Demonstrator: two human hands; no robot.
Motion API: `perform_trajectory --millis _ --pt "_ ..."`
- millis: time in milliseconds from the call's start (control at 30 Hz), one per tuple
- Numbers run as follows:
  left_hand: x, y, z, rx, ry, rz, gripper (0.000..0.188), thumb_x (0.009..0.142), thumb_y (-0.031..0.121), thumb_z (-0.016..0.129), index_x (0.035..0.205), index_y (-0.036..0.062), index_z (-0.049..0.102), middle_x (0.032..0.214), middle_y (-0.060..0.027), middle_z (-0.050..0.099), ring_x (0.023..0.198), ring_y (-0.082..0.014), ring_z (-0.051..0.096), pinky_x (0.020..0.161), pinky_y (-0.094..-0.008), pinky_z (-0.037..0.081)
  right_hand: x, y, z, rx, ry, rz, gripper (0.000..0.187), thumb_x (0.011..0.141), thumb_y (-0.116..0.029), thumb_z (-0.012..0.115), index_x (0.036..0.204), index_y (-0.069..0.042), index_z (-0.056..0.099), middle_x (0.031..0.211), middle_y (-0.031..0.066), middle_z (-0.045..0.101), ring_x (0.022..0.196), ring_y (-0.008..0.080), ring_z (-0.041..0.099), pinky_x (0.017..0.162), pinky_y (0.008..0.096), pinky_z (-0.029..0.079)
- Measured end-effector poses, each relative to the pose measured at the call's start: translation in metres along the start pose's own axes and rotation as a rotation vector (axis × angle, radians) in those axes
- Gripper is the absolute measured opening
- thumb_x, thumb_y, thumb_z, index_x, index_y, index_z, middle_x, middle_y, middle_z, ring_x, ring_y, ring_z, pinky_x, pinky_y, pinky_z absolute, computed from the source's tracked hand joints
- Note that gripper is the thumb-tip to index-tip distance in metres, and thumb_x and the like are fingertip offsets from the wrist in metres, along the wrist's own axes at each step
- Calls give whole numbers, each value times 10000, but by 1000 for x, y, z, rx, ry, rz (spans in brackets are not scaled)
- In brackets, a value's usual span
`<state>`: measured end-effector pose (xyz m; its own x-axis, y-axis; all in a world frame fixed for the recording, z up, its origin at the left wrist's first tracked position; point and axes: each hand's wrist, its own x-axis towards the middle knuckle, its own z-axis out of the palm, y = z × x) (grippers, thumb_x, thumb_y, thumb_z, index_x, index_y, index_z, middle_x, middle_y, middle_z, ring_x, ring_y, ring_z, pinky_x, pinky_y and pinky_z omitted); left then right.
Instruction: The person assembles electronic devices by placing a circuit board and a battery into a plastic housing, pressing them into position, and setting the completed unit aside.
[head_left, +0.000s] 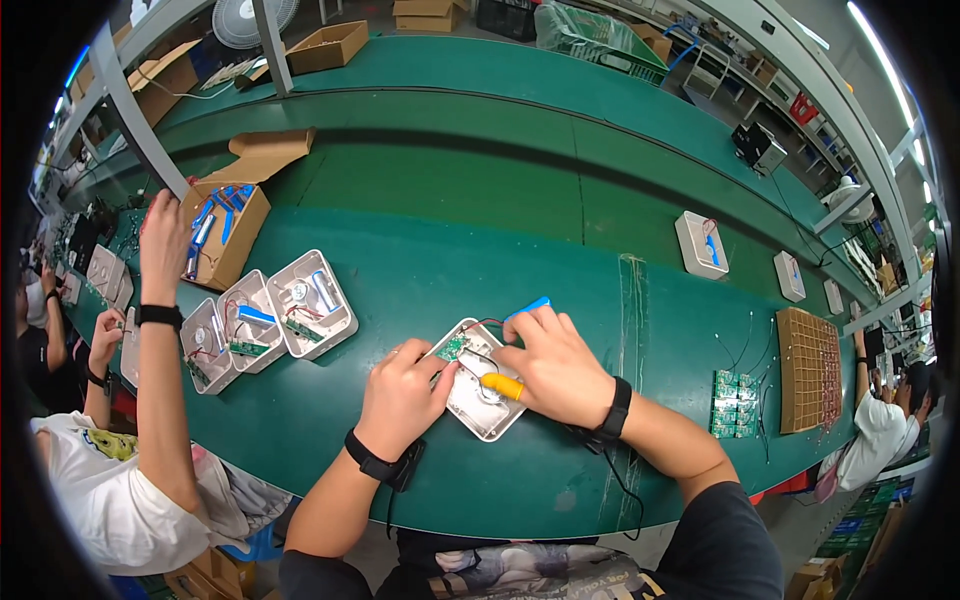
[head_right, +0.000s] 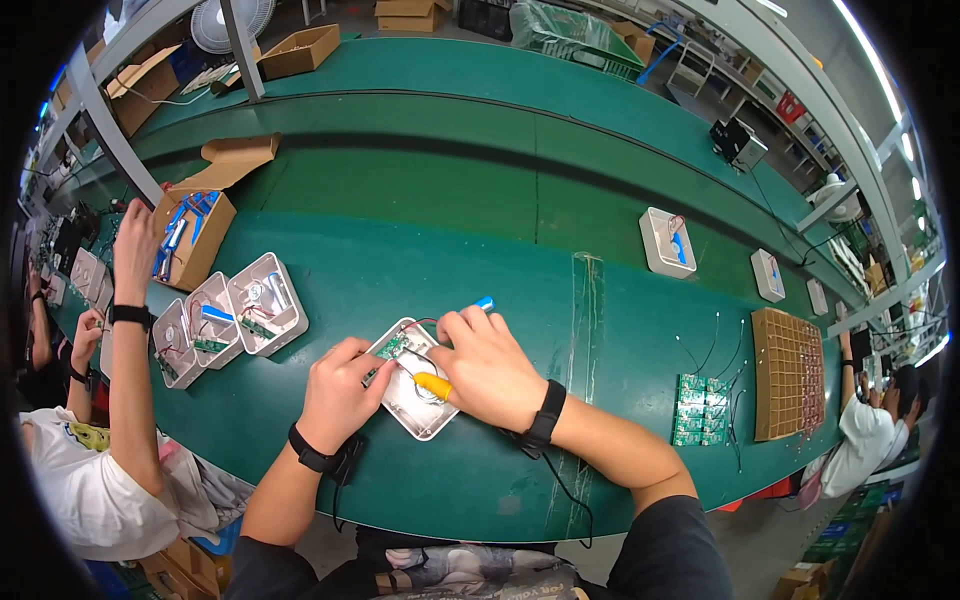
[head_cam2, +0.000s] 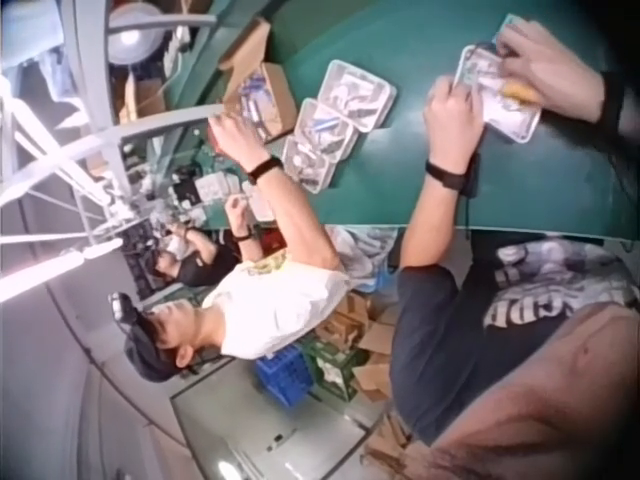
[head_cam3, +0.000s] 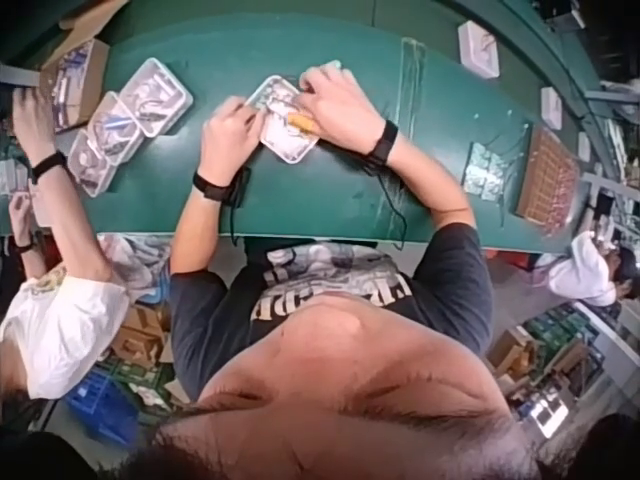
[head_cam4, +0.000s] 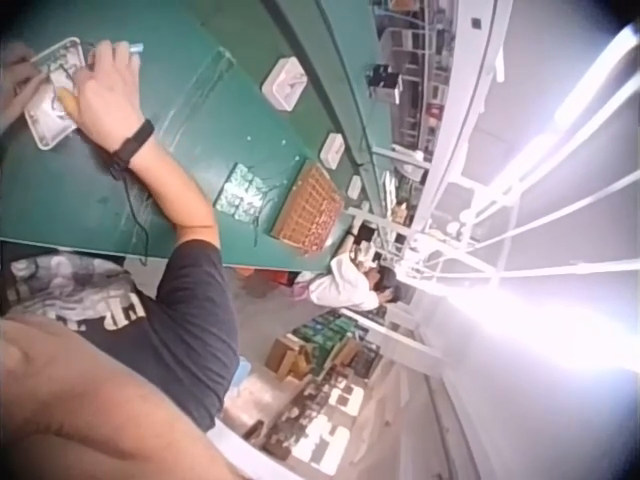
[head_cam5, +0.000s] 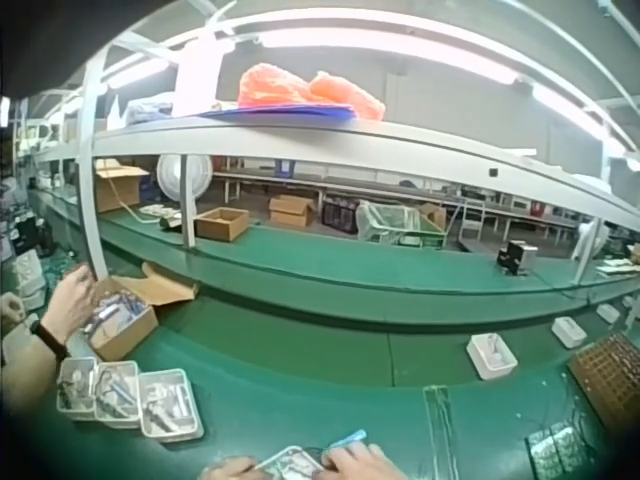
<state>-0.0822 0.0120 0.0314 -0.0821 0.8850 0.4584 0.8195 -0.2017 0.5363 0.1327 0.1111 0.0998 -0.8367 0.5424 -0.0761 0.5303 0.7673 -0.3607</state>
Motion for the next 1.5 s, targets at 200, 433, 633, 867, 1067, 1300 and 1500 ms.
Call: perform_trajectory --millis 200,433,633,867,1067,1300,1500 --pt "1 2 1 0 13 2 91 857 96 838 846 22 786 930 -106 704 772 -315 700 687 -427 577 -5 -3 35 -50 187 -108 315 934 -277 789 1164 -63 805 1611 208 439 1536 501 312 1196 593 345" --pt "-1 0 1 -3 22 7 90 862 93 834 846 21 781 923 -104 699 766 -314 695 688 -428 574 1 2 34 98 125 -122 362 954 -341 785 1180 -59 810 1689 223 354 1578 547 222 1259 662 244" --pt "-1 -1 2 -2 20 6 91 864 90 831 846 18 779 910 -101 697 769 -312 695 685 -428 571 -5 3 30 -41 145 -64 357 948 -372 791 1190 -111 825 1698 229 352 1587 552 203 1247 707 215" --pt "0 0 1 -7 29 6 95 866 87 829 836 17 771 906 -99 694 771 -311 693 682 -430 567 -4 5 28 22 152 -98 337 925 -338 806 1193 -136 828 1695 204 382 1593 514 240 1259 690 206" --pt "0 -1 2 -13 17 32 98 868 90 830 841 18 769 917 -102 690 771 -317 687 685 -432 563 21 58 25 -32 262 -168 376 921 -201 790 1284 -109 772 1545 137 579 1500 372 467 1236 585 318" --pt "1 -2 2 -20 6 30 101 872 90 826 844 15 765 911 -106 681 768 -322 680 685 -434 558 19 63 17 20 174 -71 336 926 -99 749 1260 -54 747 1135 90 735 1065 270 692 950 456 532" --pt "0 -2 1 -14 5 13 106 879 91 819 842 12 759 918 -107 681 770 -322 682 687 -437 558 23 48 -5 554 92 186 233 956 -78 734 1183 -31 754 985 112 732 830 259 712 756 374 583"
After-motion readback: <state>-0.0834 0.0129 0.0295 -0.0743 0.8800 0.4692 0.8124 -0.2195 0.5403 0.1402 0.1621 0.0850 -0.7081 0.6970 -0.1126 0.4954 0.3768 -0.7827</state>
